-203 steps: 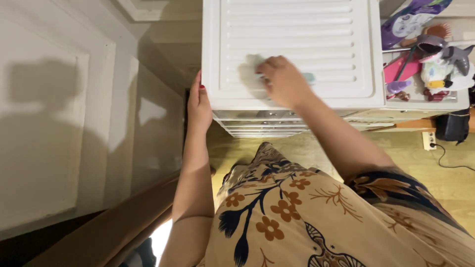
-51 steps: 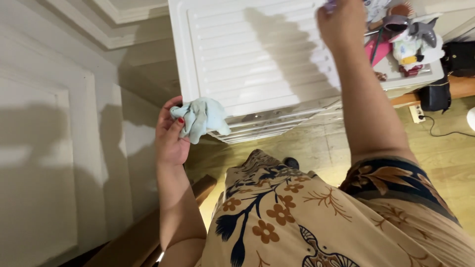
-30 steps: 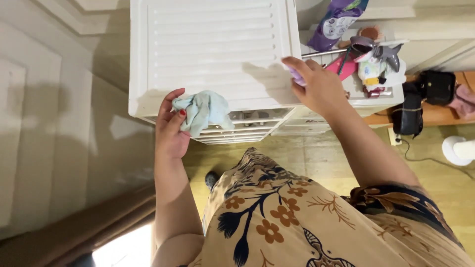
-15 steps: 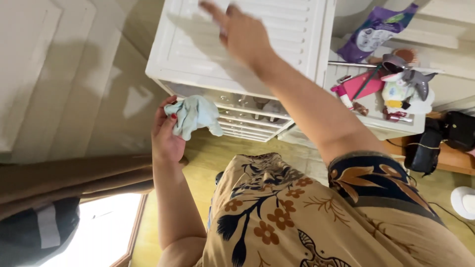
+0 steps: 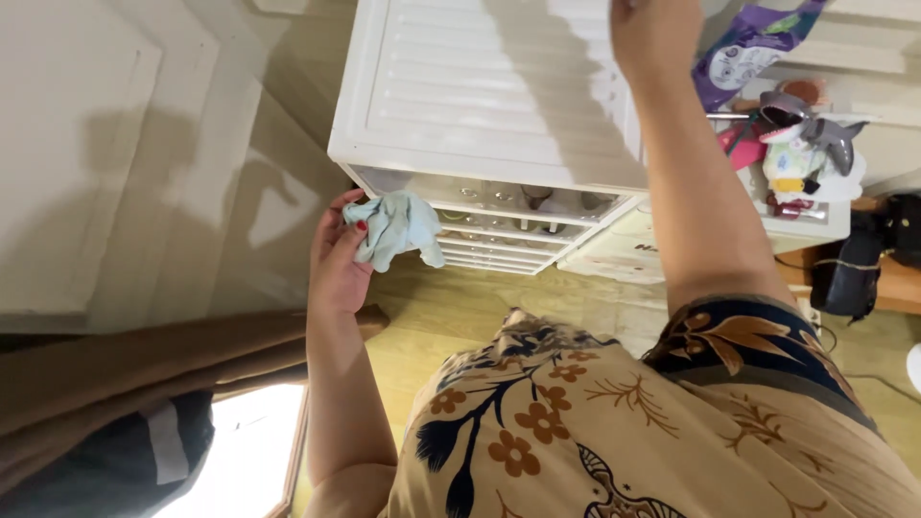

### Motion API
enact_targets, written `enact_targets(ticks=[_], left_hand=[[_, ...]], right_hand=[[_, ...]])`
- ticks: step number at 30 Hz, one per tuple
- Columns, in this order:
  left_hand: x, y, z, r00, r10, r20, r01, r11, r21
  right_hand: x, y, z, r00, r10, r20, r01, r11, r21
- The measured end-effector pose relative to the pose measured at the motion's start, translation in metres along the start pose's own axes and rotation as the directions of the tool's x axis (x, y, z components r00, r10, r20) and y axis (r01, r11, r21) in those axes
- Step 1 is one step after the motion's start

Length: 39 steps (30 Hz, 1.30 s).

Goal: Cleaning the top of a plastic storage drawer unit using spray and cloth.

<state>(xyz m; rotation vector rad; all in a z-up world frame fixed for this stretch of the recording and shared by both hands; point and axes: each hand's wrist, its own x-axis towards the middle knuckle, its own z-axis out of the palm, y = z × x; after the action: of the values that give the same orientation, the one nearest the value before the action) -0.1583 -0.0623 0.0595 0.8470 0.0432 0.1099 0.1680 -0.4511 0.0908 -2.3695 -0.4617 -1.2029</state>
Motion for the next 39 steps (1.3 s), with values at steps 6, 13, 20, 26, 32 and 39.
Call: enact_targets(ticks=[6,13,20,26,32,39], left_hand=[[0.016,0.009,0.000,0.995,-0.087,0.045,0.085,0.996,0.039],[0.050,-0.010,0.011,0.970,-0.217,0.106,0.208,0.974,0.091],[0.061,-0.030,0.006,0.951,-0.260,0.166,0.240,0.962,0.132],[0.053,-0.011,0.021,0.967,-0.225,0.122,0.212,0.971,0.115],[0.046,-0.004,0.014,0.976,-0.167,0.136,0.160,0.985,0.062],[0.050,-0.009,0.024,0.979,-0.176,0.106,0.168,0.982,0.080]], right_hand=[[-0.045,-0.003,-0.087,0.990,0.103,0.101,-0.096,0.993,-0.070],[-0.078,-0.045,-0.156,0.942,0.211,0.260,-0.171,0.971,-0.166],[-0.097,-0.062,-0.166,0.867,0.238,0.438,-0.190,0.970,-0.151],[-0.081,-0.035,-0.144,0.930,0.236,0.283,-0.176,0.959,-0.221],[-0.077,0.009,-0.112,0.917,0.313,0.248,-0.241,0.929,-0.283],[-0.037,0.059,-0.070,0.997,0.082,-0.002,-0.080,0.971,-0.227]])
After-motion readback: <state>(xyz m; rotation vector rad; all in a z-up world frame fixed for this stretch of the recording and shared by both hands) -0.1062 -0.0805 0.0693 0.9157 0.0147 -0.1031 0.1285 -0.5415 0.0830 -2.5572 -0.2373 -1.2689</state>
